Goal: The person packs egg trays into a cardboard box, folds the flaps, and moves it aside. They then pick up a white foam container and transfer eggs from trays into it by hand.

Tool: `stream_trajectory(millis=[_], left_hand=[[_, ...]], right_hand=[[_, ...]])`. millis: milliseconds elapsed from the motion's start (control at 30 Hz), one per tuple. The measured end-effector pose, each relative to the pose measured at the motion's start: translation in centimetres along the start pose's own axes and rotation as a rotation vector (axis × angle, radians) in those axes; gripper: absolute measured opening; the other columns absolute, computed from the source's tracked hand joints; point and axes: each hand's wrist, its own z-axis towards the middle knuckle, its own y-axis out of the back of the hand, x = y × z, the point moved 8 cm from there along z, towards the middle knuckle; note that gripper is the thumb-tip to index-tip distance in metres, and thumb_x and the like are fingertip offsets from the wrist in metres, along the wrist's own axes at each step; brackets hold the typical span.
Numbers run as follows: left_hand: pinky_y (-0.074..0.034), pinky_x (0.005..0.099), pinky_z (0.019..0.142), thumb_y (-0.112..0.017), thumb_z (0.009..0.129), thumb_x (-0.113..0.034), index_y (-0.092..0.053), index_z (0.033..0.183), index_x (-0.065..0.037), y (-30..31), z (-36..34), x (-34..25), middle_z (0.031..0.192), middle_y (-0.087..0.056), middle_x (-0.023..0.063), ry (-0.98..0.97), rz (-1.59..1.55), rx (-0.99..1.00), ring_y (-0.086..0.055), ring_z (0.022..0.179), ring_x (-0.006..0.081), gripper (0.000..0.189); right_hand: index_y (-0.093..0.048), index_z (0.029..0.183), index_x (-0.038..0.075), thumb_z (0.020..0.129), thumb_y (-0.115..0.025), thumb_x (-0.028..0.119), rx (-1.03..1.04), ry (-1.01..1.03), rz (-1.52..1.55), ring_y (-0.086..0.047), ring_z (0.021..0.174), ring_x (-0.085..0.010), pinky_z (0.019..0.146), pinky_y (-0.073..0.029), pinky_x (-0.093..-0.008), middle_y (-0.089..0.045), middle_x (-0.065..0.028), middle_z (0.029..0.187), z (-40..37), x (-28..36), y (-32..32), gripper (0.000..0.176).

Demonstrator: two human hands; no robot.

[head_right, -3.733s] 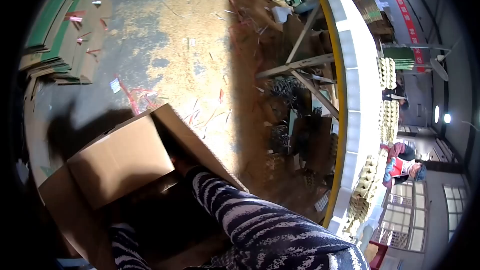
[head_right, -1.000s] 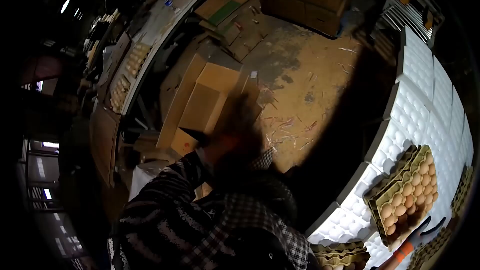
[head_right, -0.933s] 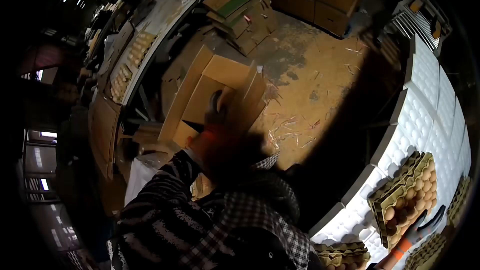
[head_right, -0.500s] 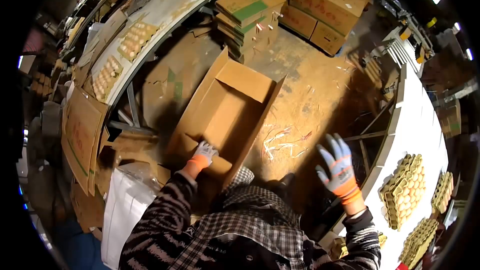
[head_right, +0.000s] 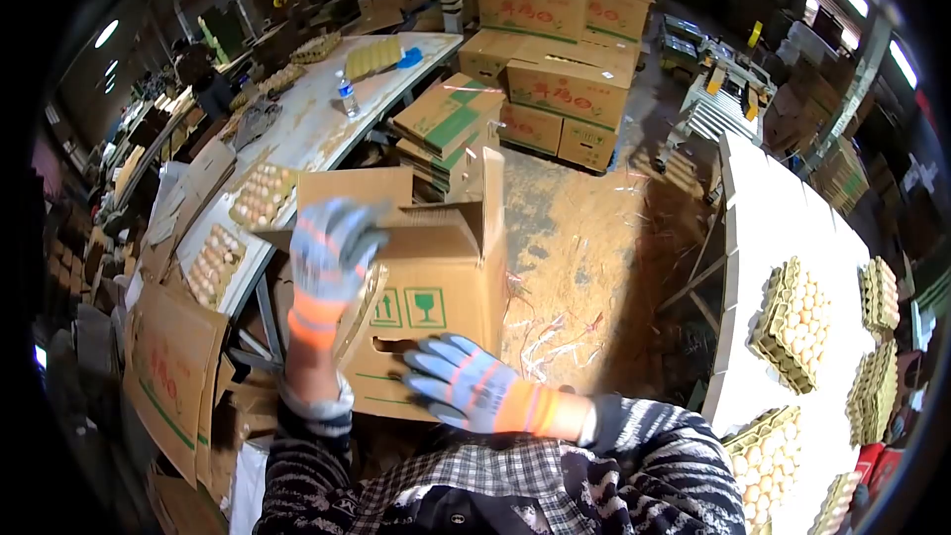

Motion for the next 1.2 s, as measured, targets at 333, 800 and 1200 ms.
stream_trajectory(millis=[333, 800, 1200], left_hand=[[-0.022, 0.0506, 0.115, -0.059, 0.088, -0.042, -0.044, 0.143, -0.015, -26.3, -16.6, 4.2, 0.149, -0.039, 0.0106, 0.234, -0.028, 0.568, -0.032, 0.139, 0.0320, 0.063], [-0.014, 0.0551, 0.117, -0.057, 0.085, -0.034, -0.044, 0.139, -0.002, -32.9, -16.7, 2.3, 0.146, -0.038, 0.0189, 0.325, -0.078, 0.736, -0.029, 0.139, 0.0372, 0.063], [-0.007, 0.0516, 0.119, -0.058, 0.084, -0.035, -0.031, 0.148, -0.005, -36.4, -21.4, 4.6, 0.156, -0.028, 0.0138, 0.290, -0.175, 0.946, -0.021, 0.145, 0.0337, 0.076]], right_hand=[[-0.051, 0.136, 0.010, 0.088, -0.055, 0.046, -0.138, -0.410, -0.340, -0.036, 0.134, -0.0418, 0.112, -0.022, -0.0557, -0.045, -0.0163, 0.143, 2.5, -22.3, -9.3, 0.060], [-0.040, 0.143, 0.004, 0.086, -0.058, 0.046, 0.238, -0.394, -0.229, -0.023, 0.141, -0.0449, 0.114, -0.014, -0.0632, -0.031, -0.0238, 0.151, 3.8, -29.0, -14.9, 0.072], [-0.053, 0.134, 0.014, 0.082, -0.069, 0.044, 0.393, -0.339, 0.726, -0.044, 0.132, -0.0324, 0.113, -0.030, -0.0448, -0.055, -0.0164, 0.135, 5.4, -27.7, -12.2, 0.062]])
